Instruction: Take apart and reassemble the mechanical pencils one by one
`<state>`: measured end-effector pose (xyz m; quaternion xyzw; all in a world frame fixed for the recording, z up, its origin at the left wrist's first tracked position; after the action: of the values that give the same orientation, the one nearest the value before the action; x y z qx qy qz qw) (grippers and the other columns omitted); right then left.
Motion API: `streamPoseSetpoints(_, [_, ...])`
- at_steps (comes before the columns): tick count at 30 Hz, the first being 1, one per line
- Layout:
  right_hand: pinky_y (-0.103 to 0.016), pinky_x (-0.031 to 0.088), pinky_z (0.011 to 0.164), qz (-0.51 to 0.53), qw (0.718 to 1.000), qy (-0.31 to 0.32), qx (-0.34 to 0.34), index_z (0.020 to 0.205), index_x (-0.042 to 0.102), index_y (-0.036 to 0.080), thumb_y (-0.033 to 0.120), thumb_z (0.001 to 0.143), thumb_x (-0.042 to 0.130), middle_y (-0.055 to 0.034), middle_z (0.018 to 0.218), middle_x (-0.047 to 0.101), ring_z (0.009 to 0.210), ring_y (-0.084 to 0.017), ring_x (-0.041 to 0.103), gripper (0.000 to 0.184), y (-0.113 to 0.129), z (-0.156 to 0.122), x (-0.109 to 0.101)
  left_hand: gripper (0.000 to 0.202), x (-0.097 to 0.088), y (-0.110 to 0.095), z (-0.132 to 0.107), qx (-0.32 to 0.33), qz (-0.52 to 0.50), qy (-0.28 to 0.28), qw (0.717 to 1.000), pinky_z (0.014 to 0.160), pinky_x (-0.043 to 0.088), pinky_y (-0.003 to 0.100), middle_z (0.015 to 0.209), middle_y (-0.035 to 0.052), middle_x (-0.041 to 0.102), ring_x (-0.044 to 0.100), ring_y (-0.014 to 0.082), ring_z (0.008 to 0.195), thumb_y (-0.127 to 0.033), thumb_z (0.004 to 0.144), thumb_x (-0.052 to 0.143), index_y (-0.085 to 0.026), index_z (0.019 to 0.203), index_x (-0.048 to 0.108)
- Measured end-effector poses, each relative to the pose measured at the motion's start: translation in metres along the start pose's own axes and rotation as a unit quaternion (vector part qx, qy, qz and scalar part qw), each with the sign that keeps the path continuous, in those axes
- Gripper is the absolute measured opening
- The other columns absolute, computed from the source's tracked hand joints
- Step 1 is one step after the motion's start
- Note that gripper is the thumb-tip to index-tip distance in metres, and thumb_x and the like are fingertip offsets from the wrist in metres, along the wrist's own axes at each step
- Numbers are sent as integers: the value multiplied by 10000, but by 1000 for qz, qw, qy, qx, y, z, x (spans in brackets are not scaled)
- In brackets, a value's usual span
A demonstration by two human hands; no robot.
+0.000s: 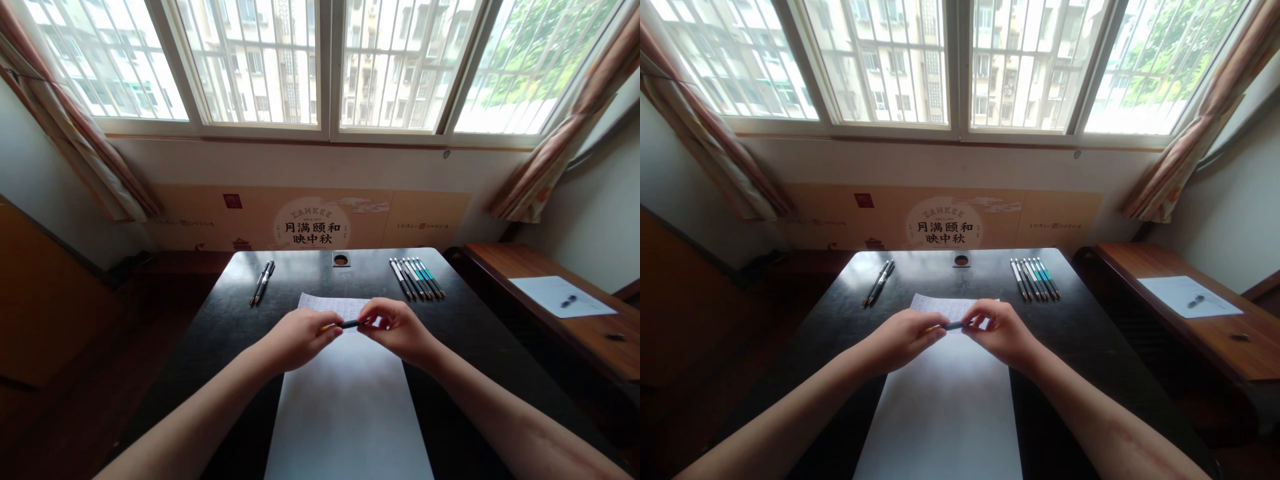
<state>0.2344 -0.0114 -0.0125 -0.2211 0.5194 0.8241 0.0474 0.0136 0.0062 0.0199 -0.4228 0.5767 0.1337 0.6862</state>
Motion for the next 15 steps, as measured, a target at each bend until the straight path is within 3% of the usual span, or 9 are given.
streamPoseSetpoints(4, [-238, 490, 588, 11, 999, 34, 39, 1094, 664, 199, 437, 922, 672, -50, 911, 694, 734, -164, 645, 294, -4, 0, -1, 298, -1, -2, 0, -1, 9, -6, 1000, 644, 374, 273, 842, 32, 717, 630, 194, 743, -384, 981, 460, -232, 1079, 697])
streamPoseSetpoints(7, [-255, 477, 607, -7, 997, 57, 42, 886, 672, 164, 494, 1014, 493, -36, 769, 665, 630, -141, 597, 397, -8, 0, 0, 273, -1, -3, 0, 0, 22, -6, 1000, 622, 355, 274, 796, 21, 699, 614, 190, 713, -372, 974, 460, -229, 1021, 688])
streamPoseSetpoints(9, [-257, 468, 600, -29, 996, 73, 39, 784, 660, 158, 494, 1023, 468, -37, 727, 657, 608, -140, 584, 455, -10, 1, 1, 265, -1, -3, 0, 0, 32, -6, 999, 603, 341, 277, 774, 18, 687, 604, 189, 697, -366, 972, 456, -226, 980, 680])
streamPoseSetpoints(15, [-266, 493, 610, -56, 996, 56, 37, 955, 696, 183, 393, 957, 608, -34, 793, 699, 662, -161, 629, 228, -9, 0, 0, 275, 0, 2, 1, -8, 42, -4, 999, 601, 337, 282, 787, 24, 679, 604, 199, 706, -382, 979, 436, -233, 986, 667])
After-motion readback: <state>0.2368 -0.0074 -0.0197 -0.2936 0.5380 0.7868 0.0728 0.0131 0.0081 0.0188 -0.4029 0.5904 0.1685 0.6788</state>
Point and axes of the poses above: each hand's wrist, its own z-axis towards the middle knuckle, its own x-axis out of the palm, y = z × x, the point moved 2 cm from there along z, towards the middle knuckle
